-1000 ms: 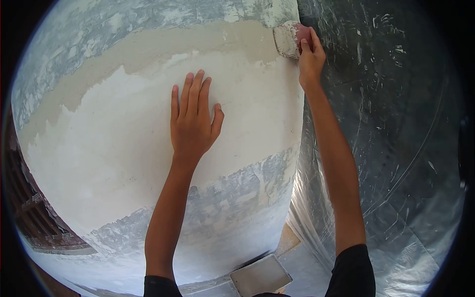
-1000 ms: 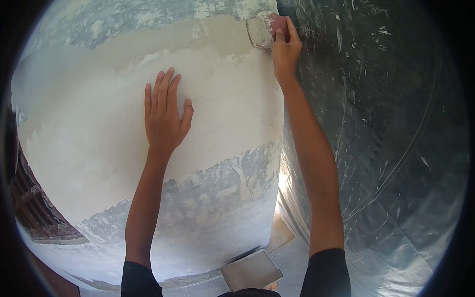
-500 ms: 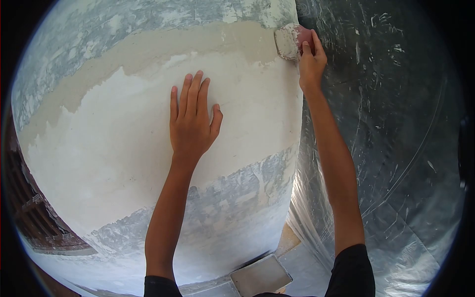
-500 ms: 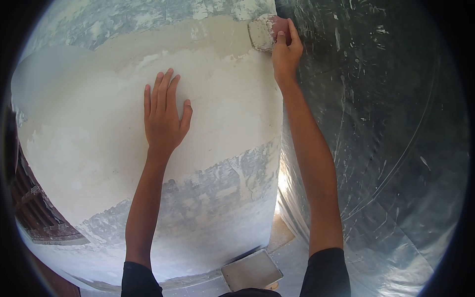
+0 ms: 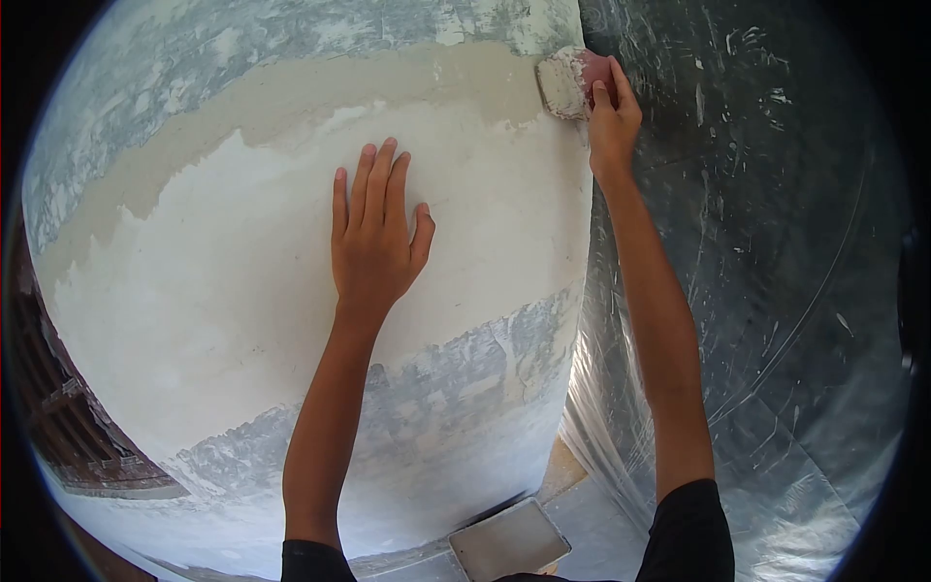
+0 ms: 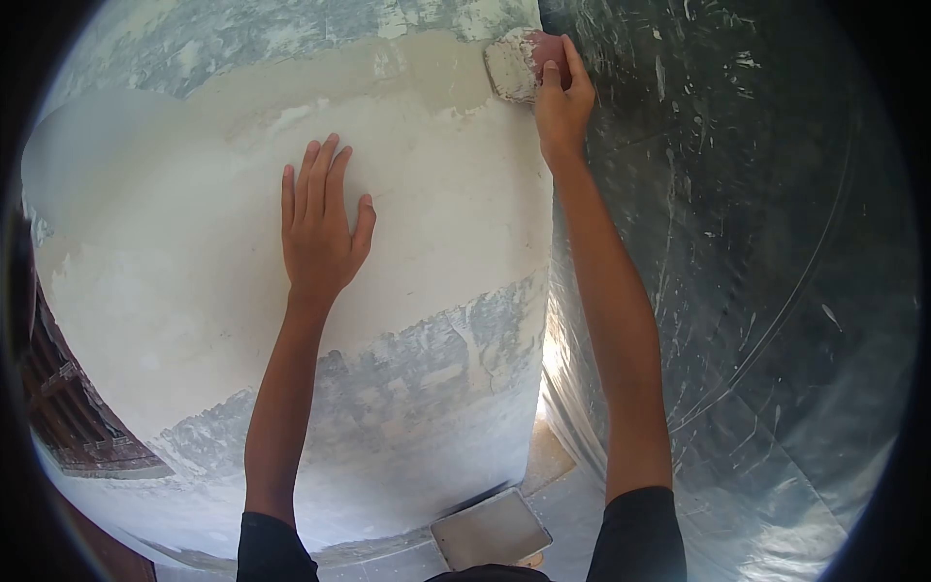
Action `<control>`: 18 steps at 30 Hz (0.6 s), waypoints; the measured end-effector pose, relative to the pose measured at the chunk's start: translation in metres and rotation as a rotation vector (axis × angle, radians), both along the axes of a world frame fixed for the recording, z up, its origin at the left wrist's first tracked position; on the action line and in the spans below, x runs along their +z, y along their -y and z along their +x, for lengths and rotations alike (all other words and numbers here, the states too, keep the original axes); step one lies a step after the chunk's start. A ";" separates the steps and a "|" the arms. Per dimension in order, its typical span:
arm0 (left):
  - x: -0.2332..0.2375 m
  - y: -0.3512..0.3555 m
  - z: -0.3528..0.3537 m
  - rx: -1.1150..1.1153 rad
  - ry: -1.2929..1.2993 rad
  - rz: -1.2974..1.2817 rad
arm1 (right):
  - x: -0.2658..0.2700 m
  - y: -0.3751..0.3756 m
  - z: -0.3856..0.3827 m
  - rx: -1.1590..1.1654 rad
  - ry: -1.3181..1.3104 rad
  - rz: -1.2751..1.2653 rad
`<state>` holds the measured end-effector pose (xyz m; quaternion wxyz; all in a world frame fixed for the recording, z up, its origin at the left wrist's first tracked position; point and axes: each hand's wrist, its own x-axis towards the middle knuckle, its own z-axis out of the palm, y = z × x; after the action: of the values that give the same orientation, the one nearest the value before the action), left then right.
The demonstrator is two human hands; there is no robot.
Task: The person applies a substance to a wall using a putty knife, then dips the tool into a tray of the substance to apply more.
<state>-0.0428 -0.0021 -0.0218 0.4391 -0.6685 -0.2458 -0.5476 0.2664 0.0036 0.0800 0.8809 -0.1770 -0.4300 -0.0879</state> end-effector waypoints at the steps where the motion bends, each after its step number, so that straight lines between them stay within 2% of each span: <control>1: 0.000 0.000 0.000 0.000 -0.001 0.004 | 0.000 0.000 0.001 -0.071 0.005 -0.057; 3: 0.000 0.000 0.001 0.000 0.001 0.004 | -0.001 0.001 0.002 -0.143 0.009 -0.115; 6: 0.001 0.001 0.000 0.003 0.004 0.003 | -0.001 0.005 -0.001 -0.055 -0.105 -0.022; 8: 0.000 0.001 0.001 0.002 0.003 -0.001 | -0.007 0.004 0.000 -0.065 0.084 -0.053; 9: 0.000 0.001 0.001 0.003 0.003 0.001 | -0.007 0.003 0.001 -0.066 0.085 -0.052; 11: 0.000 0.001 0.001 0.006 0.003 0.000 | -0.005 0.000 0.002 -0.064 -0.107 -0.005; 12: -0.001 0.002 0.001 0.003 0.003 -0.004 | -0.007 0.000 0.003 -0.062 -0.106 -0.005; 14: 0.000 0.002 0.001 0.000 0.005 -0.006 | -0.010 0.003 0.003 0.096 0.021 0.046; 15: -0.001 0.002 0.001 0.001 0.004 -0.005 | -0.010 0.004 0.003 0.096 0.022 0.045; 17: -0.001 0.002 0.001 0.002 0.003 -0.005 | -0.013 0.004 0.005 -0.112 0.030 -0.059; 18: -0.001 0.002 0.001 0.000 0.002 -0.008 | -0.013 0.004 0.006 -0.112 0.030 -0.060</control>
<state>-0.0417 -0.0042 -0.0230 0.4364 -0.6697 -0.2483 -0.5472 0.2724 -0.0005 0.0666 0.8625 -0.2259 -0.4349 -0.1265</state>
